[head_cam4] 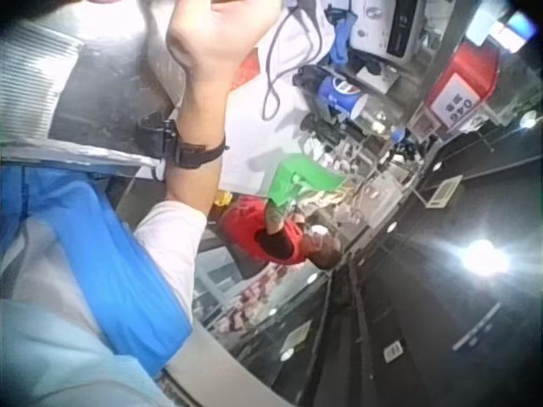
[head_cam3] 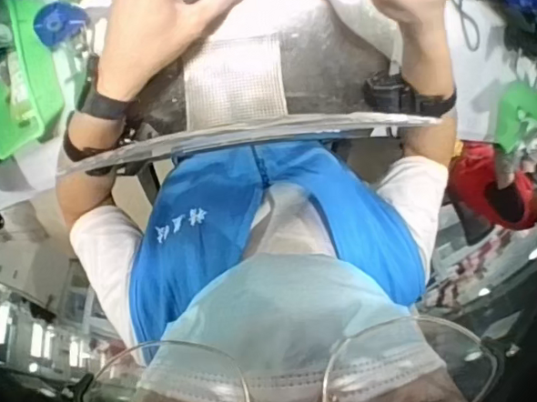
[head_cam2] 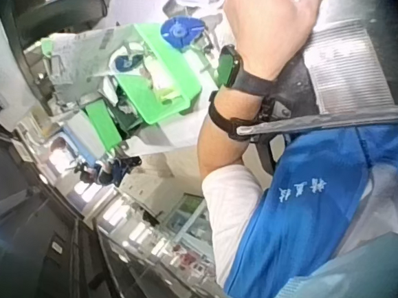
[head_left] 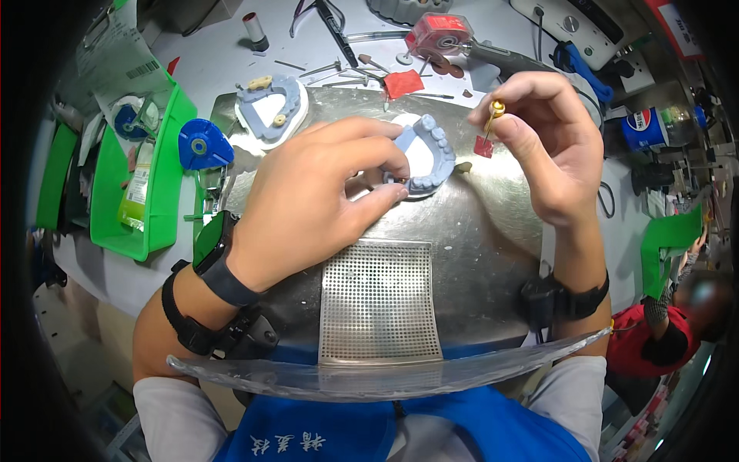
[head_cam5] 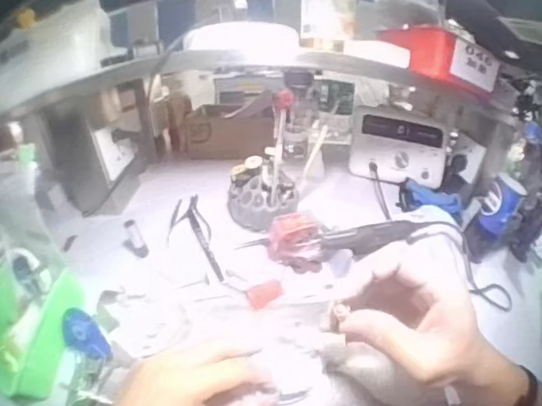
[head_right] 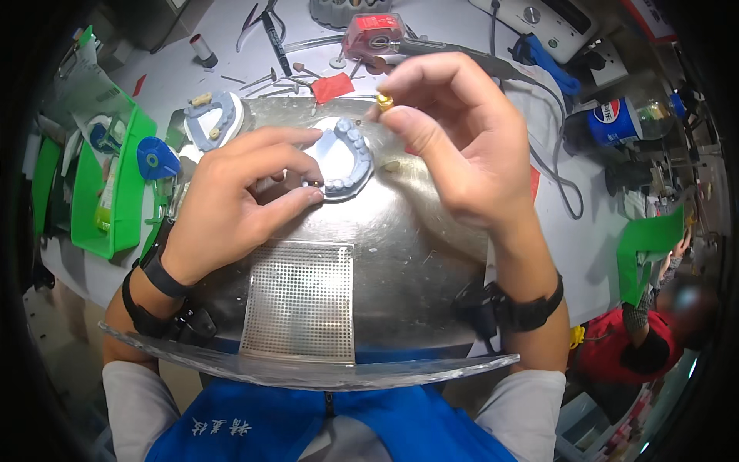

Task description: Grinding and fitting dental crowns into a dental mold using a rotary tool.

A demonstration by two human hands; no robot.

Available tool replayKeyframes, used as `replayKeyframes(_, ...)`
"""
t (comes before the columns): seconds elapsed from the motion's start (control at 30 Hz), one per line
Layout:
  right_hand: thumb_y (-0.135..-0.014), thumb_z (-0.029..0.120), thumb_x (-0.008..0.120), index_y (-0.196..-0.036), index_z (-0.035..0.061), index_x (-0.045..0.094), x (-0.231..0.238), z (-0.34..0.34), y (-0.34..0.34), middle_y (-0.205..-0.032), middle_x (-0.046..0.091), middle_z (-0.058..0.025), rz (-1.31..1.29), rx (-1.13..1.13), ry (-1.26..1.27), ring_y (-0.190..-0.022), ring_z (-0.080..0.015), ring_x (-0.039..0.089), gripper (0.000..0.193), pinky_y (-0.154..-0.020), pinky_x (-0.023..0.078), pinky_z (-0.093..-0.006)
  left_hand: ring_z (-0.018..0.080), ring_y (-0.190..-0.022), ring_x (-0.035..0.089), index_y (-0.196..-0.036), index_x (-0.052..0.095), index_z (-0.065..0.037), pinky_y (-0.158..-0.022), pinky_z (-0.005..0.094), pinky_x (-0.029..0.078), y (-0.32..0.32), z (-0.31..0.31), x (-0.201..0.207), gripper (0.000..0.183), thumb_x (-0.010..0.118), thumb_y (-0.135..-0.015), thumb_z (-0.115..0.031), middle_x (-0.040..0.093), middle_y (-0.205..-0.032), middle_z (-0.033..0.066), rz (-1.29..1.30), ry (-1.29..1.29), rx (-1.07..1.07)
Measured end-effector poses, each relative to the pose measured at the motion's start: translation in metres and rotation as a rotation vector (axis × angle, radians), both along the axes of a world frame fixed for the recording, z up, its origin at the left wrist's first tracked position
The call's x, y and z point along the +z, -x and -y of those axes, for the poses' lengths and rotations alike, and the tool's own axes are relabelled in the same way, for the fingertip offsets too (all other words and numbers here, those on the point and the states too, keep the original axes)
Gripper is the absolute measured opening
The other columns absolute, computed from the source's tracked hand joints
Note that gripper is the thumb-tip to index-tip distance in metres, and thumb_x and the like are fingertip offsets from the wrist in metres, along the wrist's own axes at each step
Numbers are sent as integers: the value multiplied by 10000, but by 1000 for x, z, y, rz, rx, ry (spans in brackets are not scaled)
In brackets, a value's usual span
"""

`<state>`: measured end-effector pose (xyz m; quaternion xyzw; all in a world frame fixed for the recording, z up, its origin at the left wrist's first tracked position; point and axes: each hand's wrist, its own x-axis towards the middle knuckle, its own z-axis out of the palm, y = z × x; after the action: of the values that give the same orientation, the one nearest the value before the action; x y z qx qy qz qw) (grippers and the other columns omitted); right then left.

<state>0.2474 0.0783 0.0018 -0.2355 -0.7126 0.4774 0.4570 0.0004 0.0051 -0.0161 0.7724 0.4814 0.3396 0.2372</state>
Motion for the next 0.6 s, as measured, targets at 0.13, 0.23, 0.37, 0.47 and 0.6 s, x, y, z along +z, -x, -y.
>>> replayKeyframes(0.13, -938, -87, 673, -1220, -57, 695, -2, 26, 25, -1065, 732, -107, 16, 58, 126, -955, -147, 704, 285, -854, 574, -272, 165, -837, 690, -974, 727, -41, -680, 277, 544, 0, 0, -2, 189, 821, -813, -68, 724, -1223, 81, 39, -16, 7)
replayKeyframes(0.23, -913, -107, 681, -1119, -42, 746, -12, 25, 28, -1043, 743, -105, 39, 18, 75, -927, -149, 712, 226, -821, 579, -272, 178, -846, 695, -983, 726, -32, -684, 283, 548, 0, -2, -2, 202, 822, -808, -60, 724, -1176, 77, 43, -10, -16)
replayKeyframes(0.37, -873, -133, 681, -1107, 5, 764, -10, 23, 29, -1003, 749, -107, 152, -29, -135, -902, -160, 723, 284, -790, 578, -274, 195, -857, 699, -993, 728, -27, -691, 290, 552, 0, -2, 0, 212, 820, -804, -56, 720, -1146, 81, 29, -15, -24)
replayKeyframes(0.47, -849, -144, 678, -1101, 24, 767, -9, 22, 31, -973, 746, -111, 193, -34, -246, -870, -189, 729, 316, -763, 581, -286, 214, -874, 703, -1007, 731, -20, -705, 297, 555, 0, -2, 0, 226, 819, -802, -56, 721, -1133, 89, 29, 13, -21)
replayKeyframes(0.6, -819, -125, 695, -1079, 41, 765, -1, 21, 34, -943, 739, -122, 307, 6, -471, -837, -255, 727, 317, -739, 584, -320, 228, -892, 706, -1027, 733, -12, -725, 309, 556, 1, -5, -8, 238, 804, -804, -51, 722, -1117, 98, 39, -91, -37)
